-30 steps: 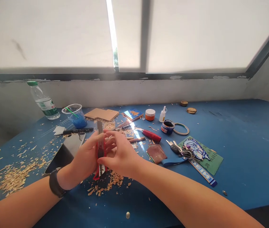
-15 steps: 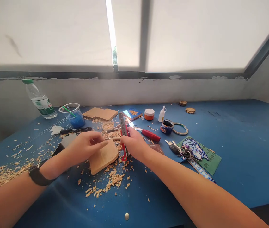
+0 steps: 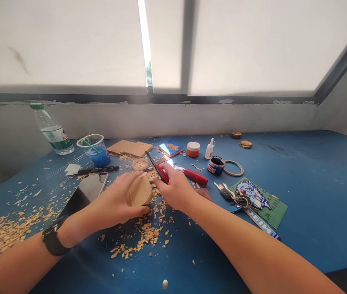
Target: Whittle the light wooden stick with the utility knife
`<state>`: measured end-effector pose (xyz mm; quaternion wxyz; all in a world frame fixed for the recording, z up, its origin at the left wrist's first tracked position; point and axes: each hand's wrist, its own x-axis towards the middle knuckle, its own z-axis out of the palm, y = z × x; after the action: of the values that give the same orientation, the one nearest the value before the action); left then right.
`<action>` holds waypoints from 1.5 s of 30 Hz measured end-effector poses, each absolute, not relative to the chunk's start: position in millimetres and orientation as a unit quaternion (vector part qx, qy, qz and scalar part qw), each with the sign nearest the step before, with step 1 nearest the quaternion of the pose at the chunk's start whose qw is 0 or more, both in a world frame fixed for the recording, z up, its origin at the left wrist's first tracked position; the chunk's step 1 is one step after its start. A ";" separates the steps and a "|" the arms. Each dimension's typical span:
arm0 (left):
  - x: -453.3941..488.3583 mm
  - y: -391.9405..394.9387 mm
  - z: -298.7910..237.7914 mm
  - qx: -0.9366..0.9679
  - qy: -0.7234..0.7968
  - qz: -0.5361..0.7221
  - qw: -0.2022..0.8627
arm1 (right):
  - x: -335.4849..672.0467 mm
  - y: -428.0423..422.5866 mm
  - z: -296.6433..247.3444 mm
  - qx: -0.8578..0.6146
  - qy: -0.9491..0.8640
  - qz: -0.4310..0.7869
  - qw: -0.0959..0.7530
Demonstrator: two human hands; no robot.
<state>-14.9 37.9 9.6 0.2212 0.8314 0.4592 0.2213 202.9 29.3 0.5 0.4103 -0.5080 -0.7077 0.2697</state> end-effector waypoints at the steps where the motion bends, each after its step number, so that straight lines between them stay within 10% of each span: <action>1: -15.5 39.5 10.0 0.815 0.456 0.251 0.255 | 203.4 28.7 1.4 -0.501 -0.720 0.260 0.403; 9: -18.2 45.1 3.6 0.671 0.303 0.339 0.586 | 218.2 21.5 25.6 -0.411 -0.850 0.179 0.277; 27: -26.5 36.8 -1.4 0.651 0.316 0.291 0.626 | 186.0 18.7 26.9 -0.365 -0.908 0.086 0.188; 45: -18.7 18.5 18.2 0.511 0.188 0.441 0.714 | 195.8 0.8 28.1 -0.529 -0.649 0.465 0.289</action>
<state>-18.7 18.5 18.2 0.7139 0.5105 0.1879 0.4409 195.8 0.8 28.1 0.2894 -0.5287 -0.6485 0.4649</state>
